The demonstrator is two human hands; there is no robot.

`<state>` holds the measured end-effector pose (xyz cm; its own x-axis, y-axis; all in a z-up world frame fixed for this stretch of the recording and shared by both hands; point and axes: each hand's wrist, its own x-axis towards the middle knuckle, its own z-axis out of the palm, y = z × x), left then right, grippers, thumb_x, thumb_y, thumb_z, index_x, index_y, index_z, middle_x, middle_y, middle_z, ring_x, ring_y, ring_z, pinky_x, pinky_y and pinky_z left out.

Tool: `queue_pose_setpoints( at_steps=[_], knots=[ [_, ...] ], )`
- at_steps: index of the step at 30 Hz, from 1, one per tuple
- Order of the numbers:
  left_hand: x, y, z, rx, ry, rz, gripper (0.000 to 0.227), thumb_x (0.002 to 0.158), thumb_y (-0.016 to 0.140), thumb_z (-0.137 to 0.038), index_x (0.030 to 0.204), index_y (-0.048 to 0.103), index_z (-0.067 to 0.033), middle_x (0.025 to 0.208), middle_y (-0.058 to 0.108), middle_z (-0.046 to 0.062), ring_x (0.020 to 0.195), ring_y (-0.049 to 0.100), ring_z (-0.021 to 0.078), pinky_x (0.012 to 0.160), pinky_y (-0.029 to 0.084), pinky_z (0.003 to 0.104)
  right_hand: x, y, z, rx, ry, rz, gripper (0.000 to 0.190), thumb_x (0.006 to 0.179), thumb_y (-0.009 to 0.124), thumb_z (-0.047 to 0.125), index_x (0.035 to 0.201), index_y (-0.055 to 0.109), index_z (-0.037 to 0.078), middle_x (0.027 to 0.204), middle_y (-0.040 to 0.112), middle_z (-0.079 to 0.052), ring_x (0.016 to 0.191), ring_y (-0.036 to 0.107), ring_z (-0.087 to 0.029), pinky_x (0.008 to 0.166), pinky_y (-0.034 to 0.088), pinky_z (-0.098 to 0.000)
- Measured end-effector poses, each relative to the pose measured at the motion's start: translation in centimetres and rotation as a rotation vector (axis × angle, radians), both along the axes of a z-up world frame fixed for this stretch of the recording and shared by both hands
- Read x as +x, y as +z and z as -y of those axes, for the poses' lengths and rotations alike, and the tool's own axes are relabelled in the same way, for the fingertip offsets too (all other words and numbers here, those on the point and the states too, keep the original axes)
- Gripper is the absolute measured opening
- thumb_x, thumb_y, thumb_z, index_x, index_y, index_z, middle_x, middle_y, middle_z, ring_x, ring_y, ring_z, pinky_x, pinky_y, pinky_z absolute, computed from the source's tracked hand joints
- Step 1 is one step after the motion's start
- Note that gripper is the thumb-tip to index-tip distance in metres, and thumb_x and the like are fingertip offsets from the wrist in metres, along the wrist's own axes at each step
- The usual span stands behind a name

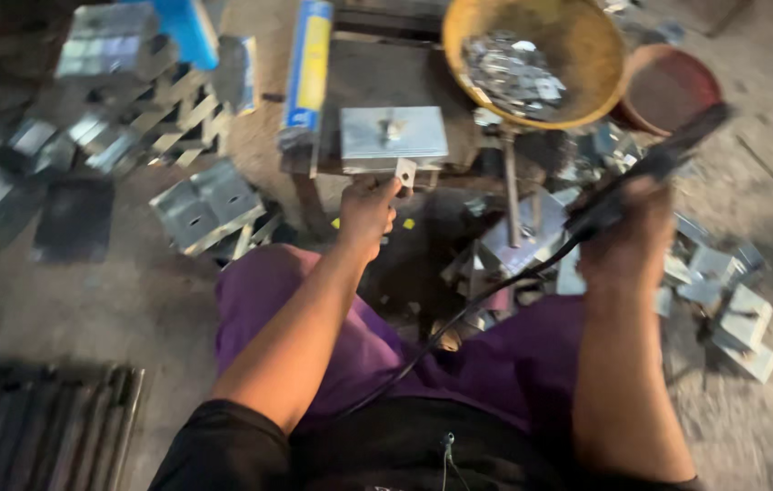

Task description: The person spot welds metal brackets by picking small metal plates from a yellow bowl and attaching them to a larger metal frame using a welding tool while seated at a workbench.

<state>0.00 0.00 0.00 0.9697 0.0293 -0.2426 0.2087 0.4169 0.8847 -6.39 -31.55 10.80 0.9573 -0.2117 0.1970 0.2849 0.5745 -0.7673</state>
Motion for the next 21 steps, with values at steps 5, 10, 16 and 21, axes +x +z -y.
queue_pose_setpoints(
  at_steps=[5,10,16,21],
  knots=[
    [1.9,-1.3,-4.5,-0.12,0.14,-0.115,0.016,0.097,0.067,-0.019,0.103,0.066,-0.0041,0.086,0.072,0.006,0.048,0.043,0.0083,0.039,0.03,0.025,-0.6,-2.5,-8.0,-0.55,-0.127,-0.058,0.064,0.089,0.083,0.0,0.141,0.047,-0.002,0.12,0.06,-0.009,0.104,0.062,-0.017,0.093,0.055,-0.0321],
    [3.6,-2.9,-4.7,-0.062,0.205,-0.187,0.012,0.092,0.068,-0.02,0.094,0.064,-0.0092,0.077,0.068,0.004,0.044,0.042,0.0091,0.036,0.029,0.027,0.4,-1.8,-10.8,-0.756,-0.097,0.051,0.076,0.086,0.085,0.004,0.146,0.04,-0.002,0.133,0.058,-0.009,0.121,0.061,-0.017,0.107,0.053,-0.0321],
    [4.6,-6.6,-4.0,0.199,0.332,-0.07,0.018,0.093,0.071,-0.022,0.086,0.069,-0.0058,0.068,0.062,0.003,0.051,0.049,0.0109,0.045,0.036,0.03,0.9,-0.4,-12.5,-0.984,-0.116,0.064,0.071,0.085,0.088,0.015,0.142,0.049,-0.005,0.129,0.063,-0.011,0.117,0.062,-0.018,0.105,0.052,-0.0319],
    [4.2,-7.2,-3.7,0.402,0.39,0.079,0.022,0.092,0.071,-0.021,0.083,0.072,-0.0005,0.068,0.065,0.004,0.064,0.056,0.0115,0.06,0.045,0.033,1.0,-0.3,-13.4,-1.26,-0.147,-0.021,0.067,0.079,0.091,0.019,0.131,0.059,-0.007,0.106,0.072,-0.01,0.095,0.07,-0.016,0.088,0.057,-0.0306]
  ],
)
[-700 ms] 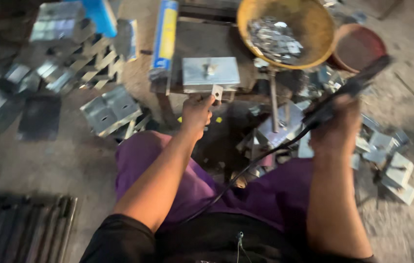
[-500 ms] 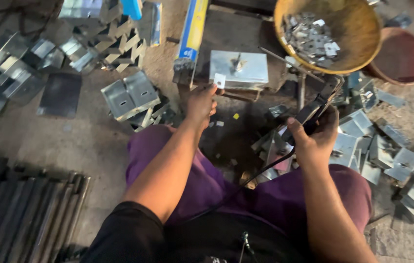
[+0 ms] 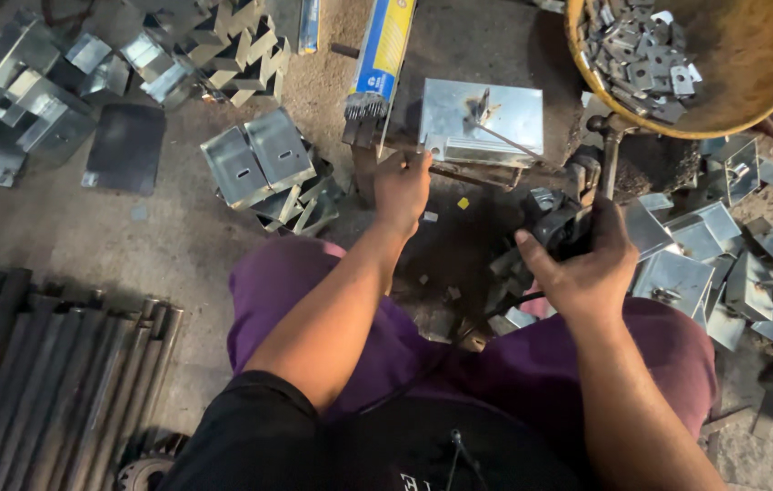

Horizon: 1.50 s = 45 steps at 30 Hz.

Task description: The person spot welds metal brackets by picking small metal plates from a yellow bowl and attaching them to a larger metal frame using a welding tool while seated at a workbench.

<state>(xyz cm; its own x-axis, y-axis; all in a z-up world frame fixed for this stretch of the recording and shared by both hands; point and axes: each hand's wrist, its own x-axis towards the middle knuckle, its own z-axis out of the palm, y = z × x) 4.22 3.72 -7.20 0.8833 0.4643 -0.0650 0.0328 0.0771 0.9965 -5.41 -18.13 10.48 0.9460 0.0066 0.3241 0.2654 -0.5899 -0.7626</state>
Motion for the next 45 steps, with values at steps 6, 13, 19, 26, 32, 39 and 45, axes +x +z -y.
queue_pose_setpoints(
  at_steps=[6,13,19,26,32,39,45],
  knots=[
    [-0.4,2.1,0.1,-0.025,-0.008,0.046,0.02,0.09,0.068,-0.02,0.088,0.073,-0.0007,0.074,0.069,0.003,0.069,0.06,0.0106,0.065,0.047,0.032,0.1,-0.3,-0.6,-0.048,0.041,0.028,0.068,0.079,0.09,0.017,0.134,0.06,-0.008,0.11,0.074,-0.013,0.099,0.07,-0.016,0.091,0.056,-0.0307],
    [-0.5,2.5,0.4,-0.033,-0.022,-0.031,0.021,0.091,0.069,-0.019,0.085,0.071,0.0015,0.072,0.065,0.004,0.068,0.057,0.0112,0.063,0.046,0.032,-0.1,-1.4,-0.3,-0.003,0.027,-0.027,0.063,0.08,0.089,0.017,0.131,0.062,-0.007,0.105,0.072,-0.01,0.094,0.067,-0.016,0.088,0.056,-0.0306],
    [-0.4,2.4,0.4,-0.105,-0.037,-0.028,0.021,0.092,0.068,-0.018,0.086,0.071,0.0014,0.071,0.064,0.003,0.066,0.054,0.0099,0.061,0.044,0.032,0.0,-1.5,-0.6,0.051,0.049,-0.016,0.059,0.081,0.088,0.015,0.129,0.062,-0.007,0.106,0.072,-0.009,0.096,0.067,-0.014,0.089,0.055,-0.0293],
    [-0.4,2.1,0.4,-0.149,-0.041,-0.063,0.023,0.093,0.069,-0.019,0.085,0.072,0.0026,0.071,0.063,0.003,0.066,0.053,0.0101,0.06,0.044,0.032,0.1,-1.8,-0.8,0.182,0.065,-0.083,0.055,0.084,0.086,0.013,0.129,0.062,-0.006,0.105,0.071,-0.006,0.095,0.065,-0.011,0.088,0.055,-0.0258],
    [-0.4,2.4,0.3,-0.084,-0.033,-0.055,0.023,0.092,0.069,-0.02,0.086,0.072,0.0024,0.071,0.065,0.003,0.067,0.056,0.0104,0.062,0.046,0.032,0.3,-2.5,-0.2,0.162,0.029,-0.087,0.052,0.085,0.089,0.015,0.124,0.063,-0.006,0.097,0.069,-0.004,0.089,0.064,-0.011,0.083,0.054,-0.025],
    [-0.5,3.0,0.1,-0.092,-0.052,-0.064,0.02,0.093,0.066,-0.017,0.088,0.074,0.0,0.072,0.064,0.0,0.068,0.056,0.0085,0.063,0.046,0.03,0.3,-2.6,-0.4,0.33,0.06,-0.19,0.044,0.087,0.084,0.011,0.122,0.061,-0.002,0.087,0.066,-0.001,0.076,0.06,-0.007,0.073,0.051,-0.0218],
    [-0.3,2.0,0.3,-0.215,-0.079,-0.119,0.017,0.096,0.064,-0.018,0.095,0.071,-0.0029,0.069,0.057,-0.003,0.059,0.046,0.0059,0.051,0.038,0.03,0.5,-2.5,-0.5,0.604,0.146,-0.238,0.044,0.091,0.081,0.006,0.125,0.055,0.001,0.095,0.06,0.002,0.081,0.056,-0.003,0.072,0.046,-0.0184]
  ],
)
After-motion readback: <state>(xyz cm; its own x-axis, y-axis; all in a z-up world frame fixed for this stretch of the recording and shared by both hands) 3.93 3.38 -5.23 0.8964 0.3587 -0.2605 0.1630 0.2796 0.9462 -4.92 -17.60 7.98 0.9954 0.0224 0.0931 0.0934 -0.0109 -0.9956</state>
